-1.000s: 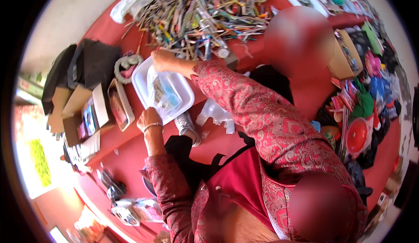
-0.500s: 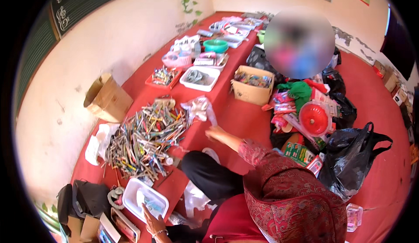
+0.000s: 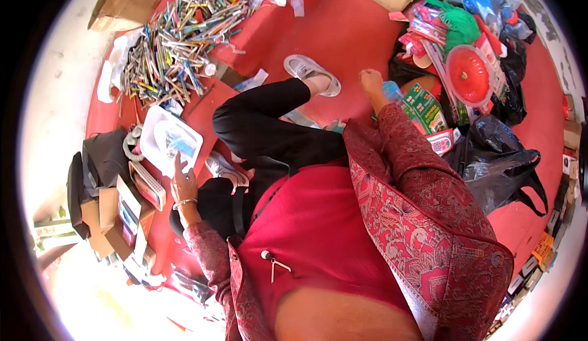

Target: The person sits on the floor and sorts a large pile of used pens and pencils. They pick up handfuls of writing instruments, separate them by type or color, and place them into a white plastic container. The person also handles plastic bags and other stationery items scattered around the workspace.

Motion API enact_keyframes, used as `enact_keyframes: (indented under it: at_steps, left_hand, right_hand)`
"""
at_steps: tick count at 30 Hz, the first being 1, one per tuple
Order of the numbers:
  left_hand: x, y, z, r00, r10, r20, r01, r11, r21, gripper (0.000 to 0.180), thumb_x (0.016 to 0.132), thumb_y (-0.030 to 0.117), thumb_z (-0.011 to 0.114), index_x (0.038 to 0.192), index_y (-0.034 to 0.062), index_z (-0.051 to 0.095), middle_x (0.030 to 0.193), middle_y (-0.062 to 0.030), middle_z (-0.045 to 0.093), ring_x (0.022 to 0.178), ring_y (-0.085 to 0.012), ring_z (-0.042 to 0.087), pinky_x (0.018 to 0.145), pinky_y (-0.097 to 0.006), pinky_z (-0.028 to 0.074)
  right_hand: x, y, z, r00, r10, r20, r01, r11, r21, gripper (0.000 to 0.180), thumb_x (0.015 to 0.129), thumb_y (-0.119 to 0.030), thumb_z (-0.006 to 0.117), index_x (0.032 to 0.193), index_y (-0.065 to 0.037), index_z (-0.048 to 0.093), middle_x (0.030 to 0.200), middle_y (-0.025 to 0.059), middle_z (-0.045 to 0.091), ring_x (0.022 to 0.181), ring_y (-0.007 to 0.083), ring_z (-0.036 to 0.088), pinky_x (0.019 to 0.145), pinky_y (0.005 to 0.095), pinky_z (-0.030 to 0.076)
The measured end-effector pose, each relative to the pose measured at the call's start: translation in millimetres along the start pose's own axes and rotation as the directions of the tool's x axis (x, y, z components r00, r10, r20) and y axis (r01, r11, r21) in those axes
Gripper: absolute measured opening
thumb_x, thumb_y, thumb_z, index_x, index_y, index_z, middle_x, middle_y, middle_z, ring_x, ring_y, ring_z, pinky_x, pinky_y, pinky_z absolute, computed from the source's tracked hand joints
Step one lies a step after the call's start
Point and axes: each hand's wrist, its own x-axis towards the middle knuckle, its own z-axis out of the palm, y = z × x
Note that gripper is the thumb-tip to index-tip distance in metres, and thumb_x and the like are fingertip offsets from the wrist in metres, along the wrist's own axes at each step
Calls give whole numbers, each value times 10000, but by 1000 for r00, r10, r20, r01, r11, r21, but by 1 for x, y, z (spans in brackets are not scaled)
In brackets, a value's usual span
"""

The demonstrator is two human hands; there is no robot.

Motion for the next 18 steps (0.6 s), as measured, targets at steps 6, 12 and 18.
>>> enact_keyframes:
  at_steps: [6,12,18]
  left_hand:
    - [-12,-15,9,993,-102,53,95,989,112,423,787,165,462,1205,139,407,886,-128,614,701,-287,606,627,-380,455]
    - [5,2,19,992,-97,82,84,986,141,352,800,199,460,1141,115,471,831,-129,616,702,-286,604,621,-370,453]
    - [-15,-9,10,990,-132,44,120,972,203,307,800,207,463,1081,99,519,784,-146,611,681,-293,597,606,-365,449]
  right_hand:
    - [18,-47,25,941,-329,-84,330,944,8,362,790,-352,439,892,-45,602,896,166,590,893,334,540,763,397,411]
    - [-16,-60,110,776,-488,401,579,803,-143,529,830,-448,372,962,33,548,965,206,567,890,304,551,751,367,428]
    - [6,-90,49,802,101,589,-462,729,505,400,836,-351,397,948,-1,556,820,131,607,674,217,589,601,294,468]
